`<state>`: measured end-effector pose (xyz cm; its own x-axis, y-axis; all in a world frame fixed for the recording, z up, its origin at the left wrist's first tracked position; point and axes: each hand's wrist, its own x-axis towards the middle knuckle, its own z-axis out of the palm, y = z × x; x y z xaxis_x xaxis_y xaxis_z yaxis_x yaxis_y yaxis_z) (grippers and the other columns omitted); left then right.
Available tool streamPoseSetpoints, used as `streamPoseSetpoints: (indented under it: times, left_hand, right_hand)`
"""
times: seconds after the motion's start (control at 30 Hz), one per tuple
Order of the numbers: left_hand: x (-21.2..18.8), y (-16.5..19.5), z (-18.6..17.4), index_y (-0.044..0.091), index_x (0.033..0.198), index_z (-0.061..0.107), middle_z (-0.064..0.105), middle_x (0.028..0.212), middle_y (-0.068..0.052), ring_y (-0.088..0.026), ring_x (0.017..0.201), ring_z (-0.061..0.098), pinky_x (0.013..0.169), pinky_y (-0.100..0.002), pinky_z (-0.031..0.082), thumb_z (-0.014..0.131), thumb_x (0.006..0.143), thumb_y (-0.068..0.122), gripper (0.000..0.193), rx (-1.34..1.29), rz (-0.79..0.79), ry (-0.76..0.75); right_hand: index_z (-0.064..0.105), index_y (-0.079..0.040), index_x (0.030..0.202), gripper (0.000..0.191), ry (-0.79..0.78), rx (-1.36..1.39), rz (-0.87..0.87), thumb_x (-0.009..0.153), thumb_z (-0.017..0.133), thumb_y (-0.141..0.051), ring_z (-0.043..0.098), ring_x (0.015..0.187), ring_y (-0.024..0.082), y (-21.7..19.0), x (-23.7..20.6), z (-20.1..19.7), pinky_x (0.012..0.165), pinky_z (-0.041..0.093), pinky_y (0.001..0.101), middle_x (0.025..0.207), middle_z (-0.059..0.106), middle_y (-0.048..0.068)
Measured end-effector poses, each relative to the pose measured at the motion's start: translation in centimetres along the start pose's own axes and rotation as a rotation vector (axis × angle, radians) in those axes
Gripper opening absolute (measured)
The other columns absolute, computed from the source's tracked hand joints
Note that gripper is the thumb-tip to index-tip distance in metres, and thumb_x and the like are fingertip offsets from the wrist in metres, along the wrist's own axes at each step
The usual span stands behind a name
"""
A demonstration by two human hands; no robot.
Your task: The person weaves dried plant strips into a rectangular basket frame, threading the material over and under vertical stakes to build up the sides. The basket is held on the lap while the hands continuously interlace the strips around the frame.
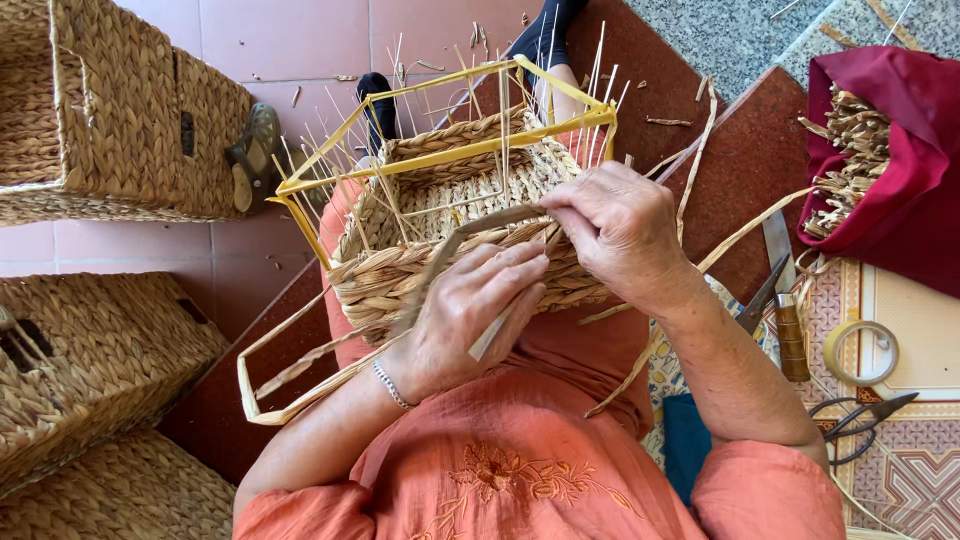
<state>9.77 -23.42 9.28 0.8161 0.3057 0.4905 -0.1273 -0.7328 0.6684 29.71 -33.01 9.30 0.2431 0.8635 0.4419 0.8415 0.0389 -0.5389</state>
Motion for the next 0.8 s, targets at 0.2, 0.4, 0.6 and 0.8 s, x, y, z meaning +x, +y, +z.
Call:
streamPoseSetpoints:
  times: [0.2,0.4,0.6,0.8]
  left_hand:
    - [-0.5,-1.0,-2.7,0.007,0.124,0.069,0.055,0.116,-0.011,-0.029,0.107,0.051,0.089,-0.046,0.038,0.077,0.088,0.022,0.040,0.705,-0.115,-0.074]
    - [-1.8,-3.3,-2.9,0.012,0.109,0.068,0.060,0.116,-0.005,-0.023,0.108,0.054,0.097,-0.042,0.041,0.069,0.094,0.010,0.015,0.885,-0.113,-0.196]
    - [-1.8,-2.8,-4.4,0.013,0.108,0.066,0.062,0.111,-0.005,-0.027,0.106,0.055,0.096,-0.043,0.043,0.076,0.103,0.011,0.011,0.638,-0.083,-0.110]
    - [-1.5,-0.5,-4.7,0.007,0.118,0.066,0.061,0.109,-0.008,-0.029,0.102,0.055,0.093,-0.040,0.046,0.077,0.103,0.004,0.018,0.518,-0.069,-0.071]
  right_hand:
    - [0.076,-0.003,0.097,0.013,-0.102,0.055,-0.110,0.084,0.076,-0.003,0.066,0.079,0.027,0.2,0.2,-0.8,0.074,0.055,0.0378,0.091,0.074,0.011]
    - [0.076,-0.007,0.089,0.007,0.044,-0.020,-0.005,0.094,0.081,-0.005,0.065,0.074,0.018,0.4,-0.1,1.2,0.065,0.053,0.0332,0.082,0.074,0.007]
    - [0.071,-0.005,0.107,0.015,0.134,0.404,0.098,0.095,0.079,-0.010,0.066,0.076,0.011,2.1,-5.3,-1.3,0.065,0.059,0.0279,0.107,0.073,0.012]
    - [0.073,-0.010,0.121,0.020,0.011,0.231,0.563,0.106,0.073,0.003,0.073,0.100,0.014,5.6,-14.4,-5.2,0.093,0.062,0.0322,0.113,0.076,0.008]
